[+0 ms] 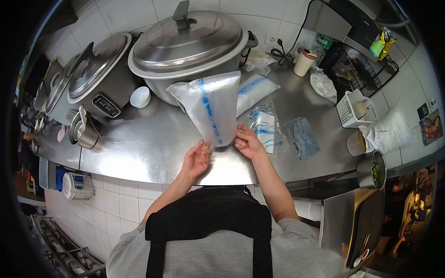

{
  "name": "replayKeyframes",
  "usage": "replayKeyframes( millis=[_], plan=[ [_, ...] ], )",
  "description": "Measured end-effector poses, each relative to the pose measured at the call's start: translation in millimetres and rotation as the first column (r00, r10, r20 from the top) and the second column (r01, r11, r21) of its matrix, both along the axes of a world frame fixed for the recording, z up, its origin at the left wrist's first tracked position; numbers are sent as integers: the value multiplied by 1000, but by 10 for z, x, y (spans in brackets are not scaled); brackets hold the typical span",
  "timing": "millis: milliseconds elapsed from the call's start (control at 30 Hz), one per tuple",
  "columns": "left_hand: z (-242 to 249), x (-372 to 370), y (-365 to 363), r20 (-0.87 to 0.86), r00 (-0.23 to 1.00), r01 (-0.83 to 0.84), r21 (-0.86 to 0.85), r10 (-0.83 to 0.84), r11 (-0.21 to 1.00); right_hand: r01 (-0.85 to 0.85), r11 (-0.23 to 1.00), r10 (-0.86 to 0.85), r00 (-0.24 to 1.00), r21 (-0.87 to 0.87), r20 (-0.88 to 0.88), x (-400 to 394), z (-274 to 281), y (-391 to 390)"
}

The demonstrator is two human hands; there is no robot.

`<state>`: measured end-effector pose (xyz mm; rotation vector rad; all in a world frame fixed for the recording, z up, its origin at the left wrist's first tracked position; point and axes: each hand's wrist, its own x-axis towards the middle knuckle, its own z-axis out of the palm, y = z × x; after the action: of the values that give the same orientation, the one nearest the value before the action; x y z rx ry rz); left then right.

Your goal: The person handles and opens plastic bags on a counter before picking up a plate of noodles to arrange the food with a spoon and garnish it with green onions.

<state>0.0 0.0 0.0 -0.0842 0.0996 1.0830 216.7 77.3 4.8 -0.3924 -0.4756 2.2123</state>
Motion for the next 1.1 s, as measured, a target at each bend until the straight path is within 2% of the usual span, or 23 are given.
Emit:
replayKeyframes(
  millis=[100,233,300,333,367,433,467,500,533,567,600,633,667,700,733,767,800,833,900,967,1000,1067,1100],
  plan=[
    [-97,74,47,-68,998,-6,99,13,995,51,998,-52,998,42,19,-63,-33,-1],
    [-164,-21,66,-233,972,26,30,-19,999,95,995,-91,991,-35,99,-52,-57,-80],
    [-146,-46,56,-306,951,49,-4,-48,999,210,974,-171,929,-87,330,-44,-39,-126],
    [-113,-68,26,-428,900,83,-11,-80,996,232,972,-227,853,50,469,-49,32,-204],
    [-79,-78,-2,-542,834,117,-16,-107,993,262,964,-254,846,51,469,-24,67,-289],
    [2,-75,-67,-566,809,228,50,-160,972,39,891,-397,550,452,735,28,185,-485],
    [55,-52,-92,-630,752,291,55,-193,955,-47,861,-430,463,506,775,105,321,-608],
    [114,-18,-112,-690,688,361,57,-224,931,-8,860,-454,445,510,772,194,468,-692],
    [177,30,-117,-743,626,418,62,-238,906,-79,879,-415,357,470,837,306,593,-774],
    [227,92,-119,-744,608,479,66,-276,876,-133,901,-372,257,413,892,444,659,-861],
    [270,181,-106,-835,496,526,71,-238,847,-142,907,-384,109,397,917,617,612,-873],
    [328,299,-87,-907,380,578,81,-180,812,-247,784,-613,-171,569,771,772,470,-863],
    [408,447,-106,-944,309,602,100,-115,792,-404,659,-749,-421,634,511,908,294,-862],
    [458,573,-126,-961,273,612,150,-30,777,-433,617,-778,-461,657,427,980,116,-818],
    [362,684,-78,-959,249,613,264,135,745,-467,573,-800,-499,673,335,1016,-20,-725],
    [262,776,-27,-926,236,613,378,295,694,-523,511,-845,-453,682,285,995,-109,-710],
    [260,892,19,-860,177,628,473,478,618,-578,438,-879,-436,689,193,975,-124,-710],
    [279,1010,70,-750,133,639,564,647,523,-599,473,-864,-459,646,207,948,-128,-716],
    [366,1212,158,-550,91,677,646,830,353,-635,431,-869,-484,641,104,958,-246,-718],
    [452,1402,192,-479,111,706,655,871,270,-604,461,-850,-511,650,129,911,-159,-818],
    [387,1456,281,-359,128,741,654,924,152,-573,471,-833,-539,671,124,866,-148,-840],
    [341,1539,324,-356,147,777,619,923,114,-522,500,-792,-598,691,121,820,-107,-993],
    [284,1555,363,-356,164,787,609,920,95,-434,475,-817,-541,765,201,803,-58,-1078]
  ],
)
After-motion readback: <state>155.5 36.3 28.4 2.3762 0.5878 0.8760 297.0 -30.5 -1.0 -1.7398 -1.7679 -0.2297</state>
